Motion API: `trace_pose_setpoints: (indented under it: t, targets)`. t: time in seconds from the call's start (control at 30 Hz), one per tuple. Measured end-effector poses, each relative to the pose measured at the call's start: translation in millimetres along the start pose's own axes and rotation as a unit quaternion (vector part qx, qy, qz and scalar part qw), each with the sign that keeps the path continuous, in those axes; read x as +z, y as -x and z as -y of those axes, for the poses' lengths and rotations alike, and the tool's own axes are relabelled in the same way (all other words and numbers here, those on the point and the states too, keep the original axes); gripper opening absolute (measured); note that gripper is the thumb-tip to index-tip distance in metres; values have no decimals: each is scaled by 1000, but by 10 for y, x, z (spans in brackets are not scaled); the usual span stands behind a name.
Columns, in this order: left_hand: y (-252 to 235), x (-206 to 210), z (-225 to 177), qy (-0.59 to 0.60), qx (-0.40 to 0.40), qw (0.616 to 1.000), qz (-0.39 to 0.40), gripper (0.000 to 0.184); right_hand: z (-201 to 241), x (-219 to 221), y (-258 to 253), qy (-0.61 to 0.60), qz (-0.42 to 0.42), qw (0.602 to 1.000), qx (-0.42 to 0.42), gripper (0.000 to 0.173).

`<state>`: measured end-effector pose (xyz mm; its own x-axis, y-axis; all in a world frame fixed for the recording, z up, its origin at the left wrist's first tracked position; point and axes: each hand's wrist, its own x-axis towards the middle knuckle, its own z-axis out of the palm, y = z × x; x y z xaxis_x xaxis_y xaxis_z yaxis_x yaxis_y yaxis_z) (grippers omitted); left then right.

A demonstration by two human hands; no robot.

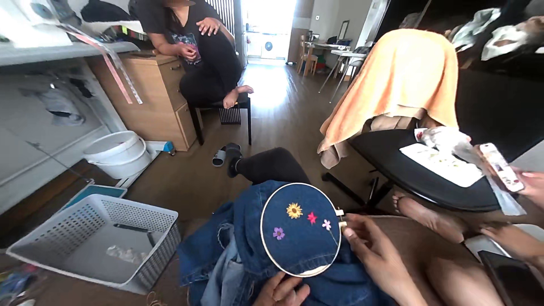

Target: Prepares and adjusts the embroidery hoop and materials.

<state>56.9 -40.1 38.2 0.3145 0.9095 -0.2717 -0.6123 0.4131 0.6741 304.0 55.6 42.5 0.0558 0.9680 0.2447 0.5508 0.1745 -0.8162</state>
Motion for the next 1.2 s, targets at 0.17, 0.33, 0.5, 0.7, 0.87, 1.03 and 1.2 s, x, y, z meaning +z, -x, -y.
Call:
trace_pose_setpoints:
  t: [0.17,0.33,0.5,0.7,0.87,1.03,1.2]
  targets:
    - [-42,185,-115,79,20,994,-75,23,25,113,86,-185,8,983,4,24]
    - [-143,215,-174,195,117,972,56,14,382,155,246,-361,-35,929,-71,21]
    - [-249,166,-186,201,178,959,93,22,536,181,318,-377,7,923,-77,23]
    - [-228,3,60,130,182,974,42,22,448,251,346,-270,-62,959,-58,27]
    - [-232,23,72,30,126,990,-61,21,310,321,314,-92,-119,988,-45,33]
    - [-225,81,50,-8,105,989,-104,20,205,370,276,-57,-146,985,-71,33]
    - [-240,79,50,-9,96,989,-108,21,98,439,246,-51,-168,980,-92,32]
